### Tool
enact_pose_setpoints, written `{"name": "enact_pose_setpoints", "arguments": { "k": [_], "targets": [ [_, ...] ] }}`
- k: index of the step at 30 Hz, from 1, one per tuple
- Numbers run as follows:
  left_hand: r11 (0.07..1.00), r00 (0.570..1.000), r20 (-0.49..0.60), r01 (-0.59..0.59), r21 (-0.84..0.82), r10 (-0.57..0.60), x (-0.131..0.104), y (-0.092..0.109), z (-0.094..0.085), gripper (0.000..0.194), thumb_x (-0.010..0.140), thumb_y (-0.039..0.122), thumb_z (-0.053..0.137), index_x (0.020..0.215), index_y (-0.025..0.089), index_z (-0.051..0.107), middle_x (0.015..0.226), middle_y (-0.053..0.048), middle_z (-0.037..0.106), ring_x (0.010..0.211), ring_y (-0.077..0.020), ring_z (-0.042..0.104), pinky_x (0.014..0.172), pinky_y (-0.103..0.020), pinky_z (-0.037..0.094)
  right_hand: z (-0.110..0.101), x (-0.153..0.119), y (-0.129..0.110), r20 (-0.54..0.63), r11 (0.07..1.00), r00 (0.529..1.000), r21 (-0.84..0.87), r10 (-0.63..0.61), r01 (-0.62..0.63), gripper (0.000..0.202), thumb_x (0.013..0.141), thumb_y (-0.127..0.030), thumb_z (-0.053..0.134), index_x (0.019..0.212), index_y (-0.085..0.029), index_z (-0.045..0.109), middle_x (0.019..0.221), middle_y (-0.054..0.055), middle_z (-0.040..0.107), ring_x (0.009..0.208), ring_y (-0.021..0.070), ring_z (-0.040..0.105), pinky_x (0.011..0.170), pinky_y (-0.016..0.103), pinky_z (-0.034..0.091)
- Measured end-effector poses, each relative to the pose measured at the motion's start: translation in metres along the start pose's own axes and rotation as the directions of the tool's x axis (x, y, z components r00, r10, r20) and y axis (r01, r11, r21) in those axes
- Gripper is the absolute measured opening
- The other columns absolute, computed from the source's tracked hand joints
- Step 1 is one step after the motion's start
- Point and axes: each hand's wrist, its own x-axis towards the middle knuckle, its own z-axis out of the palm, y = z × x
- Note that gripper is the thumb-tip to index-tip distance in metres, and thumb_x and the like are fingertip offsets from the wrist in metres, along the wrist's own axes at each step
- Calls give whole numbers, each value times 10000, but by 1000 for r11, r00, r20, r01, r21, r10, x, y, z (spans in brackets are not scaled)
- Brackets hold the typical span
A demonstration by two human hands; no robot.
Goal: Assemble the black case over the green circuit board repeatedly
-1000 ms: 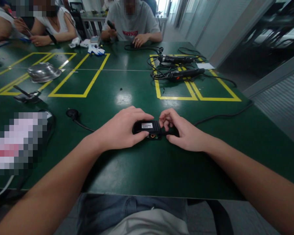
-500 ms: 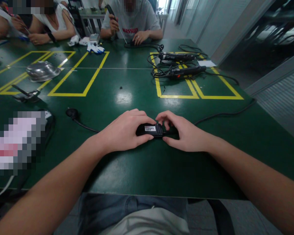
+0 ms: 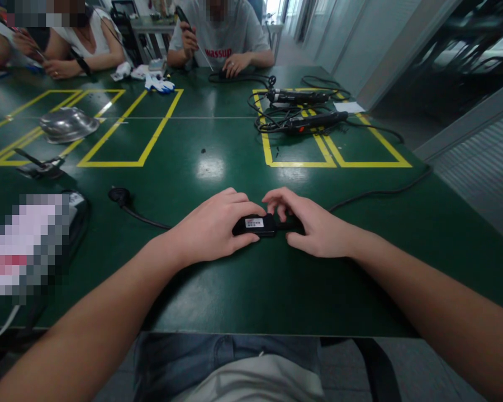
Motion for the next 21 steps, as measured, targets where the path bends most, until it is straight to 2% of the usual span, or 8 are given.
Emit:
{"name": "enact_pose_setpoints", "arguments": {
  "k": [6, 9, 16, 21],
  "targets": [
    [999, 1000, 10, 10, 37, -10, 1, 0, 0, 306, 988, 283, 788, 1276, 186, 754, 1107, -76, 779, 1048, -258, 687, 963, -393, 532, 5, 1, -6, -41, 985, 999, -170, -16, 9, 337, 899, -316, 756, 1187, -221, 608, 1064, 71, 707, 853, 234, 630, 760, 376, 497],
    [999, 999, 32, 32, 39, -33, 0, 2, -1, 315, 988, 278, 791, 1287, 195, 745, 1126, -75, 767, 1033, -254, 687, 923, -374, 535, 8, 1, -7, -47, 978, 999, -206, -26, 16, 249, 954, -338, 750, 1132, -215, 627, 1056, 83, 719, 860, 238, 649, 740, 363, 496],
    [997, 999, 43, 16, 74, -19, 0, 5, -1, 318, 999, 285, 786, 1288, 165, 736, 1123, -88, 754, 1019, -263, 661, 918, -388, 529, 7, 0, -8, -53, 950, 995, -305, -89, 68, 222, 979, -325, 749, 1129, -210, 633, 1054, 94, 750, 910, 263, 690, 792, 386, 526],
    [997, 999, 50, -3, 77, -1, 0, 5, -1, 330, 1021, 288, 747, 1335, 188, 726, 1150, -93, 748, 1033, -262, 653, 931, -391, 530, 7, 0, -9, -52, 951, 996, -302, -78, 59, 228, 973, -333, 762, 1136, -221, 647, 1072, 97, 767, 930, 271, 712, 789, 389, 543]
  ]
}}
